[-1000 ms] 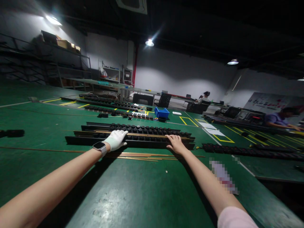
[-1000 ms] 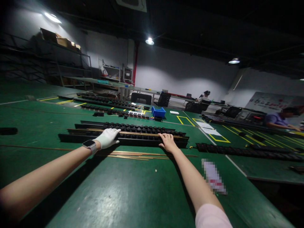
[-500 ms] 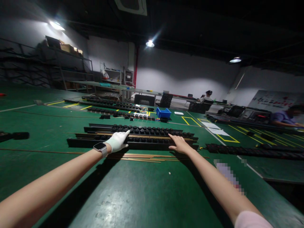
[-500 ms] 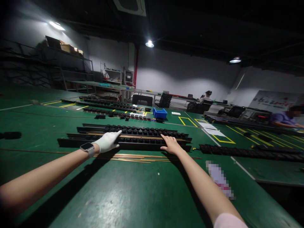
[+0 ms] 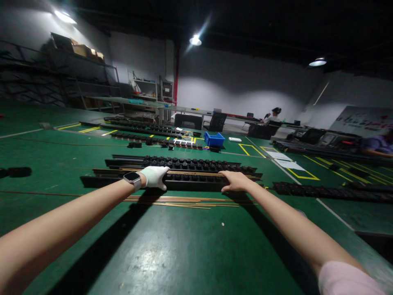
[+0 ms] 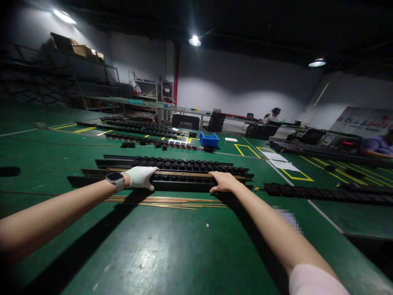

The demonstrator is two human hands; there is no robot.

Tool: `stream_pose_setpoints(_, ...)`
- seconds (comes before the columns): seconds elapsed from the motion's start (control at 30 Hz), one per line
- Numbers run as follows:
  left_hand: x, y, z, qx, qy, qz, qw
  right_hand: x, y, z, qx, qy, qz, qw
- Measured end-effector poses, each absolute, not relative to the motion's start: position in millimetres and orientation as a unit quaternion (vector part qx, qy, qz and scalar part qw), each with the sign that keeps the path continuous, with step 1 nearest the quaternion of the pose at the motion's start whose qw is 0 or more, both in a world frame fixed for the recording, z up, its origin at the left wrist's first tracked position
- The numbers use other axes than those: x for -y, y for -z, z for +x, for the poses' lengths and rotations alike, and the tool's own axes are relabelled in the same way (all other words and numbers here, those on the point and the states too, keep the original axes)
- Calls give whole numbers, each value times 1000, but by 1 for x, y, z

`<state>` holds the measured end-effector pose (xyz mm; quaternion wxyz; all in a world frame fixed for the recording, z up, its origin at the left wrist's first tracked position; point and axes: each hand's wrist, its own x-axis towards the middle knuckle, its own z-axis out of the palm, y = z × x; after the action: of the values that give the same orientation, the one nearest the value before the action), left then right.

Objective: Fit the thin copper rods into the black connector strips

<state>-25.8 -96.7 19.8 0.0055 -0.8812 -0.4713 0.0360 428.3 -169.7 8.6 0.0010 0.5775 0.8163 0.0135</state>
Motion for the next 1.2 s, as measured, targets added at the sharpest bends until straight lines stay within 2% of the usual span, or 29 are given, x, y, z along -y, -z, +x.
stream_pose_setpoints(0.4, 112, -5, -46, 444, 23, -891, 88, 199, -6, 425, -817, -102, 567, -21)
stream_pose_setpoints(0.57, 88, -56, -42, 456, 46, -882, 112, 178, -50, 434, -799, -123, 586, -54)
stream_pose_setpoints(0.7, 42, -104, -27, 478, 38, -867, 136, 125, -88, 438, -786, -166, 593, -55)
stream_pose_setpoints(0.8, 4, -119, -17, 482, 28, -863, 150, 80, -99, 439, -784, -172, 595, -41)
stream_pose_setpoints(0.93, -43, -108, -10, 471, 24, -870, 143, 25, -92, 445, -789, -165, 592, -18)
stream_pose_setpoints(1.2, -120, -60, 8, 490, -22, -867, 87, -52, -57, 465, -807, -99, 581, 26)
